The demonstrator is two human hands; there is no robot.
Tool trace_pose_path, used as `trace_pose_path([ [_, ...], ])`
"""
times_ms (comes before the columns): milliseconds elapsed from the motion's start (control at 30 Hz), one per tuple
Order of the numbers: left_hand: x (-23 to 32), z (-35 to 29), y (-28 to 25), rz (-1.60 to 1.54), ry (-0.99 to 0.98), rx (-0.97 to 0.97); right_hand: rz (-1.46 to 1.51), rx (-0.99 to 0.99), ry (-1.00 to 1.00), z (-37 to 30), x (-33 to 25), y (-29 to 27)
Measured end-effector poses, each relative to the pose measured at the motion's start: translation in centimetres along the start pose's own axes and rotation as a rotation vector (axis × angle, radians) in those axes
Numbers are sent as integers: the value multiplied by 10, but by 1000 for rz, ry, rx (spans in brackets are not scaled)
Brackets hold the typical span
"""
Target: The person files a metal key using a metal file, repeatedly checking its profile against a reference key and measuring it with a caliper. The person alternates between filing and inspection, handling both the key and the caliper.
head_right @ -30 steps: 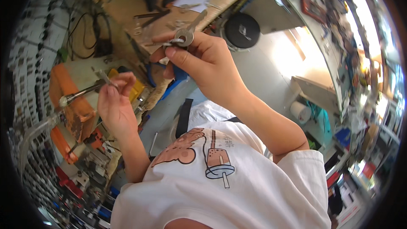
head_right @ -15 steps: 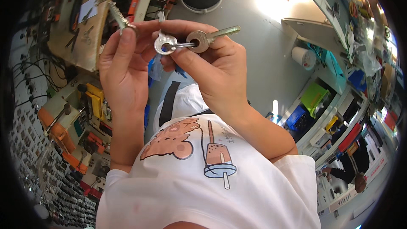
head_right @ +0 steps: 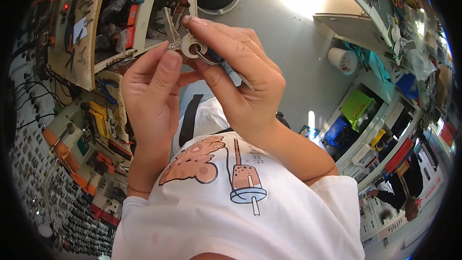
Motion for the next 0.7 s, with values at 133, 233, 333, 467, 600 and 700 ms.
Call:
trace_pose_path([
  [133,-4,1,5,0,41,-45,-59,-119,29,-2,-3,-13],
  [233,-3,4,7,37,-2,-40,70,-81,-51,-2,-2,-18],
  [333,-3,9,1,189,55,-56,235,-38,86,4,2,-35],
  [467,-4,11,0,141,3,-47,376,-70,396,22,2,-43],
  [600,-2,13,1,42,-31,-44,373,-134,443,30,-1,-36],
  [700,-3,15,0,-58,-49,-96,489,-151,472,32,-2,-35],
])
Point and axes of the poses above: each hand's wrist, its own z-axis towards the middle knuckle, its own y-axis out of the palm, x = y × z, the point moved 2 cm from there along z, towards the middle knuckle
